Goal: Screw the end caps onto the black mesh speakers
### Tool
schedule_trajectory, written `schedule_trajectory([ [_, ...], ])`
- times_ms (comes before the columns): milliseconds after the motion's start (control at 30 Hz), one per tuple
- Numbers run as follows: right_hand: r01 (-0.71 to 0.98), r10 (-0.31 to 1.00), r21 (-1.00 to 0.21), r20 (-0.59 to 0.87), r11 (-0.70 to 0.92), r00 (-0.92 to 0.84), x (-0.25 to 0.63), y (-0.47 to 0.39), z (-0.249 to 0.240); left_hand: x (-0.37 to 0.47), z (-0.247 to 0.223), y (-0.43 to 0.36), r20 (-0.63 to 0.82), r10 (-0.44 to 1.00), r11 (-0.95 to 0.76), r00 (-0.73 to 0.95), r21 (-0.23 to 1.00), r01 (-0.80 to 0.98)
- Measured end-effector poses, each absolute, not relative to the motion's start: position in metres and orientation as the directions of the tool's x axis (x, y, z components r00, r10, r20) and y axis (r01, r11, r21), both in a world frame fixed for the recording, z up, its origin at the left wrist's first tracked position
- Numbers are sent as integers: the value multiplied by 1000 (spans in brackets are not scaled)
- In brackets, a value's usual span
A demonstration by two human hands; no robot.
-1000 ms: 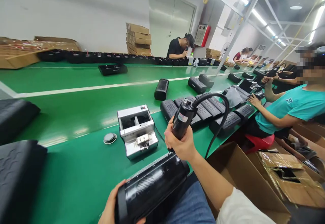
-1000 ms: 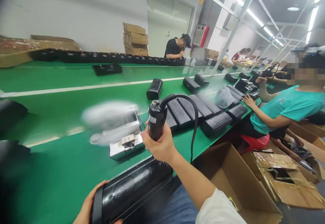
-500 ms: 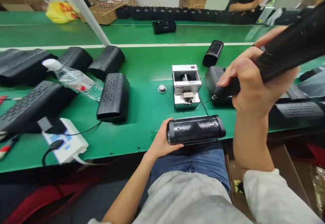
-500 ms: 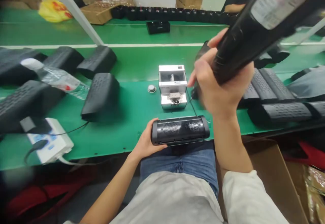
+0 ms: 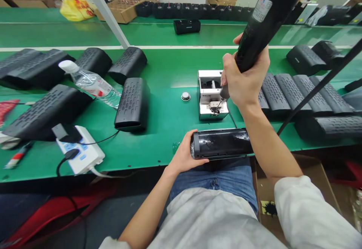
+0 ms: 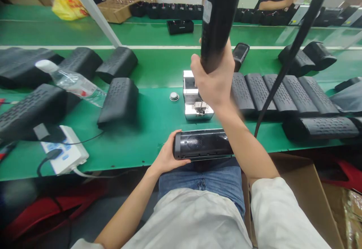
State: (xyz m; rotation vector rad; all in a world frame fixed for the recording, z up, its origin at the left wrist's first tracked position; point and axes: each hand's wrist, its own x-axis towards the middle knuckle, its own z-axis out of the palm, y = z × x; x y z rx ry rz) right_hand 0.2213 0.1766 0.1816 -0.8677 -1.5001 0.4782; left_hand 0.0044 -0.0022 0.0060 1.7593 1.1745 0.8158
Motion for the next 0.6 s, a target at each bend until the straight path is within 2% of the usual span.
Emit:
schedule_trajectory([
  [133, 189, 740, -751, 658, 632, 139, 222, 159, 189, 4, 6, -2, 67, 934, -209, 350, 899, 385],
  [367, 61, 640, -666, 735, 743, 225, 266, 132, 206, 3, 3, 0, 90, 931, -236, 354, 887, 396],
  [600, 212, 573, -660, 739, 721, 354, 321, 96, 229, 3, 1, 3, 94, 925, -247, 369, 885, 395],
])
